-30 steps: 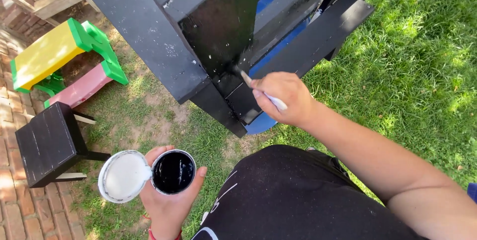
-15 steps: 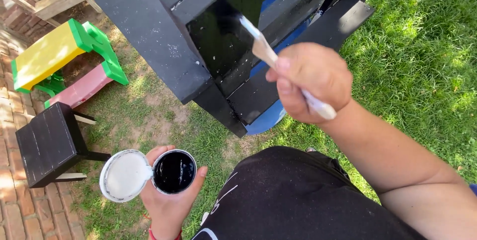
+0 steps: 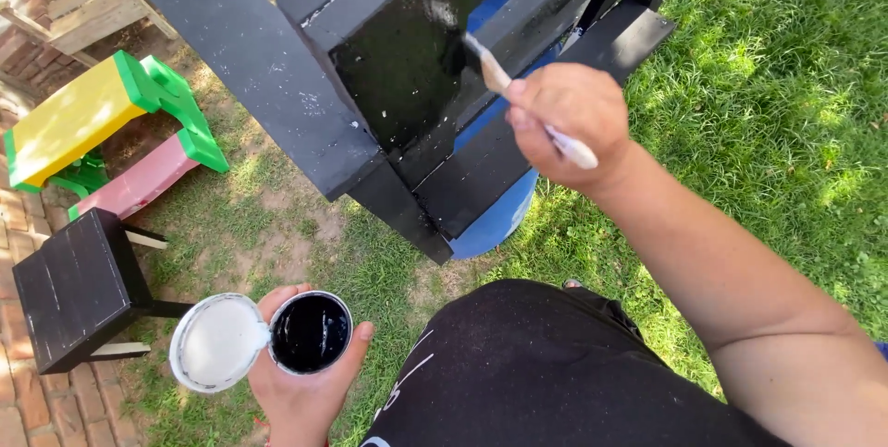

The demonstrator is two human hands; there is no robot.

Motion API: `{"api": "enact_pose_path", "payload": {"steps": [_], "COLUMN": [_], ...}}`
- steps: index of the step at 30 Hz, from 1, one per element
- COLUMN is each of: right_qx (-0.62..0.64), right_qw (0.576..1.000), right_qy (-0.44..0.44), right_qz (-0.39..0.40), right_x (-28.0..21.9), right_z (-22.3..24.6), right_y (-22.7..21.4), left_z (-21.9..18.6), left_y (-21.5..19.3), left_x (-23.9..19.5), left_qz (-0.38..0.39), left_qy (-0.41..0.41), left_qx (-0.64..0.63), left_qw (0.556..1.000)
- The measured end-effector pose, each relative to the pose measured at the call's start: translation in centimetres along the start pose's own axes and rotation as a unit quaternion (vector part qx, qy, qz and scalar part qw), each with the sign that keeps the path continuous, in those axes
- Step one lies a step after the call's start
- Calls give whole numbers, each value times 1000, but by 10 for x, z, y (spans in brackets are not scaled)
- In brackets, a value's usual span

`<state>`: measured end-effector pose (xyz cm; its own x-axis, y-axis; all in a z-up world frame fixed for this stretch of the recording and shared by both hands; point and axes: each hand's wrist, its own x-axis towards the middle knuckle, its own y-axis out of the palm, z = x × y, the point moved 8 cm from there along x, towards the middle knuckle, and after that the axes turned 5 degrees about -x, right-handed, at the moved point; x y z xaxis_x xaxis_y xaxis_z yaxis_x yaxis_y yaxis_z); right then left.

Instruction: Painting a wooden chair with black paint using a paintbrush outdoors.

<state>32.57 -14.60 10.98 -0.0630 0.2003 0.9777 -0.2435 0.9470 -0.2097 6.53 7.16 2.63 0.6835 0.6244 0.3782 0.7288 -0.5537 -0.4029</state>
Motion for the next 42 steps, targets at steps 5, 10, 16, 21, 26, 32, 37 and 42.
{"api": "enact_pose_path", "payload": {"steps": [5, 10, 16, 21, 26, 32, 37, 42], "right_qx": [17, 8, -27, -9, -29, 9, -22, -11], "right_qw": [991, 1000, 981, 996, 986, 999, 990, 992], "right_qy": [-55, 23, 148, -21, -60, 50, -19, 28], "right_qz": [-121, -20, 125, -84, -152, 6, -138, -125], "right_x": [-1, -62, -62, 28, 33, -34, -11, 6], "right_z": [9, 12, -2, -3, 11, 14, 26, 19], "right_y": [-16, 28, 36, -15, -28, 15, -26, 16], "left_z": [1, 3, 3, -1, -5, -5, 8, -6], "left_y": [4, 5, 1, 7, 9, 4, -1, 5], "left_x": [4, 2, 3, 5, 5, 1, -7, -3], "left_qz": [11, 22, -5, 25, 5, -20, -60, -32], "left_qy": [-28, -26, -48, -48, -39, -101, -195, -156], "left_qx": [-7, -2, -2, 27, 5, 19, 7, -10], "left_qw": [1000, 999, 999, 998, 999, 994, 979, 987]}}
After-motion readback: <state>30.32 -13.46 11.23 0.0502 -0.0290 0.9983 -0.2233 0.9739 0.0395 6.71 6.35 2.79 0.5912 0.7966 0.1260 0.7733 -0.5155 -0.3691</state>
